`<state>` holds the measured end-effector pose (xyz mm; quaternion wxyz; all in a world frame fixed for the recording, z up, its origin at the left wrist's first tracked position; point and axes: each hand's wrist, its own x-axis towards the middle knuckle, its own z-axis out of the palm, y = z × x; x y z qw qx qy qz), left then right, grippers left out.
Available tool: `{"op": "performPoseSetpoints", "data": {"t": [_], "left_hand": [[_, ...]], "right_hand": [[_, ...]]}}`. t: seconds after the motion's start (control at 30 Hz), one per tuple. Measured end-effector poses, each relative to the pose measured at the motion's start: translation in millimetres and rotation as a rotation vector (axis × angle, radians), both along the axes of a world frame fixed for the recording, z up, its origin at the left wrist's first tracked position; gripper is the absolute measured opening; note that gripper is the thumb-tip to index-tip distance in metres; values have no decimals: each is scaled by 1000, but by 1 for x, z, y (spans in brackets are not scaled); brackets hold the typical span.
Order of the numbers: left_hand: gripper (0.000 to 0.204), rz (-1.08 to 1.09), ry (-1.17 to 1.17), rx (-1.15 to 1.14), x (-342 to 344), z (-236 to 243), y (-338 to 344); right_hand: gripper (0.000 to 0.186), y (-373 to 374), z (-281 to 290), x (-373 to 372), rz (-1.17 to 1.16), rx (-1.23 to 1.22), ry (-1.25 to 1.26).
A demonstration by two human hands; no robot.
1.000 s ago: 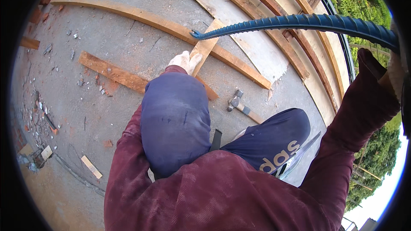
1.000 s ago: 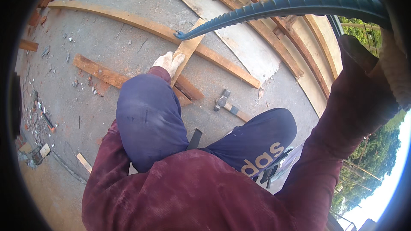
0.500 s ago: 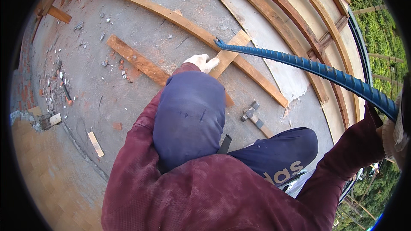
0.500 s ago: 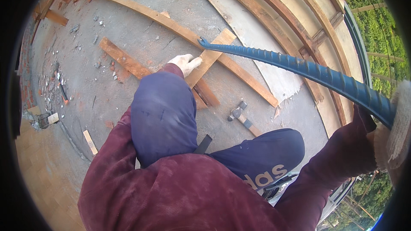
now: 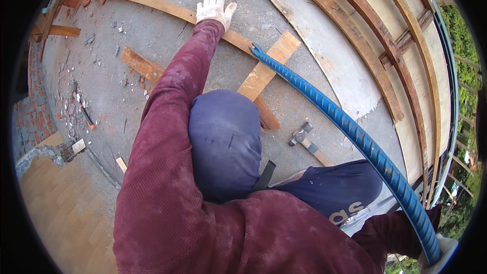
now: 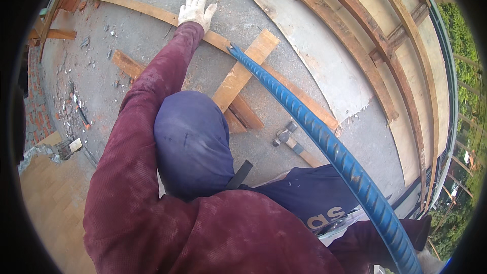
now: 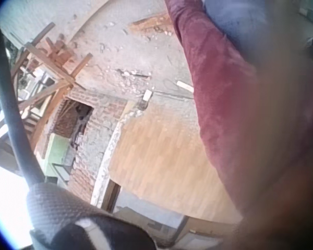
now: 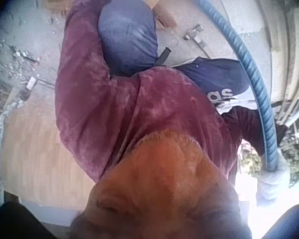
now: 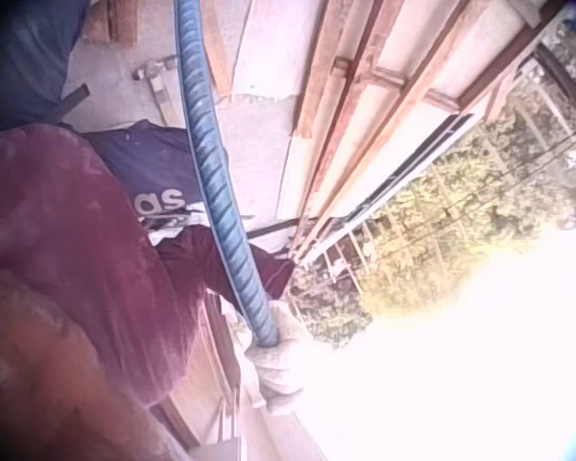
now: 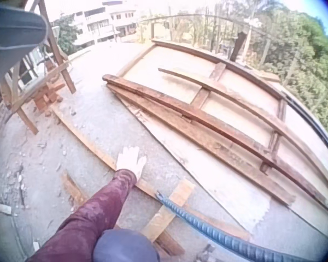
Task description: The person measures a wooden plank with a tape measure and marks it, then uses a hand saw to cut the plank into smaller pieces on a rooftop construction site.
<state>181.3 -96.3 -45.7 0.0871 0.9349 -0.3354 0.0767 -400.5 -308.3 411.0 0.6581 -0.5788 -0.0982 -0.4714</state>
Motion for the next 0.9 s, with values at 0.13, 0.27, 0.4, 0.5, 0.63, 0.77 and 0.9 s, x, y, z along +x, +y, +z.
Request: {"op": "performPoseSetpoints", "data": {"t": [0.13,0.27,0.4,0.5,0.63,0.77,0.9], "left_hand": [[71,30,97,70,4,1,-12],[73,41,2,114,12,3,7],[79,47,106,56,8,5,-16],[76,196,239,-368,-19,20,42],[81,205,577,-514,-102,34,78],[94,76,981,-98,-200,105,104],[92,-158,1016,20,-210,72,89]], "right_hand": [[30,4,-56,-92,-194,174,-103],[30,-2,-152,-104,-525,610,-146],[12,-50,-292,-225,-1002,1092,-257],[39,-42,-311,-165,-1378,1051,307],[40,-38,-401,-235,-1413,1339,546],[42,-40,-437,-277,-1457,1478,216],[46,-94,-434,-288,-1372,1444,-102]]}}
